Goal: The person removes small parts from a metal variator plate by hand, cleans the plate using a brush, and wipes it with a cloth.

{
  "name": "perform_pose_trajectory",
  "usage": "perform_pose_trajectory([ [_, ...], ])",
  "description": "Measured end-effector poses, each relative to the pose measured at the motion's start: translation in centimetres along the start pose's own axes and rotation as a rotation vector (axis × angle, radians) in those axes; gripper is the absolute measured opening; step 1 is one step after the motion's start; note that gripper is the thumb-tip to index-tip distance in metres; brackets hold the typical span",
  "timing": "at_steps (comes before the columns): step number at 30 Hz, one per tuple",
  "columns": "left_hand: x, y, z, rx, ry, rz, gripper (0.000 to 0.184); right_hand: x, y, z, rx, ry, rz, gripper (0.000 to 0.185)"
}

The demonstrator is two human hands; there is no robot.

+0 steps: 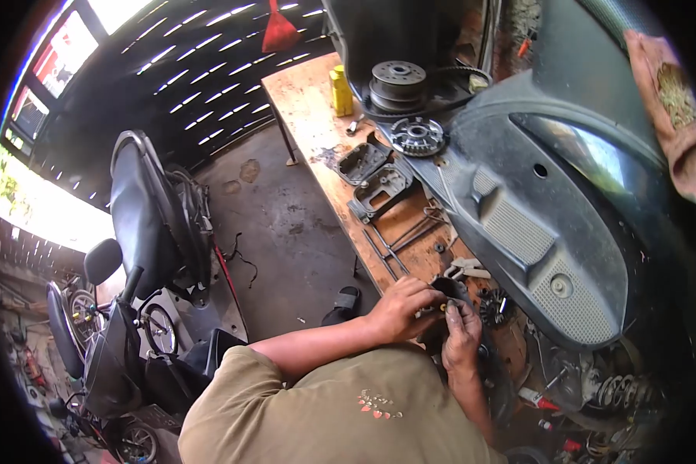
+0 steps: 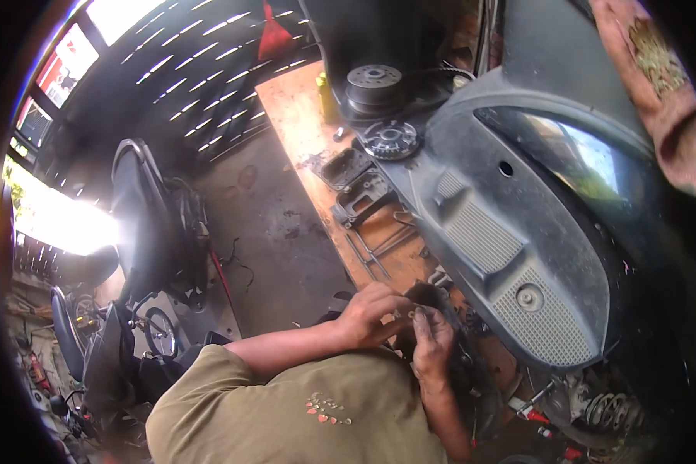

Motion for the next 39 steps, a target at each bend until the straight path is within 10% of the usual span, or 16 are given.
perform_pose_trajectory([
  [18,-2.3,-1.6,0.6,-0.058,0.388,0.185,0.034,1.3,1.2,-0.2,0.127,0.07,-0.017,0.029],
  [35,-1.5,-1.5,0.3,-0.081,0.016,-0.071,0.036,1.2,1.6,-0.6,0.042,-0.115,-0.144,0.014],
  [39,-1.9,-1.6,0.3,-0.061,-0.003,0.004,0.034,1.6,2.8,-0.8,-0.015,0.065,0.315,0.017],
])
Point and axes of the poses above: each hand's wrist, its own z-axis away from the middle knuckle, its own y-axis out of the back of the hand, x = y × z, the point moved 2 cm from there along -z, towards the middle knuckle, and after that the axes turned 1 degree about z, right-handed, at the moved point
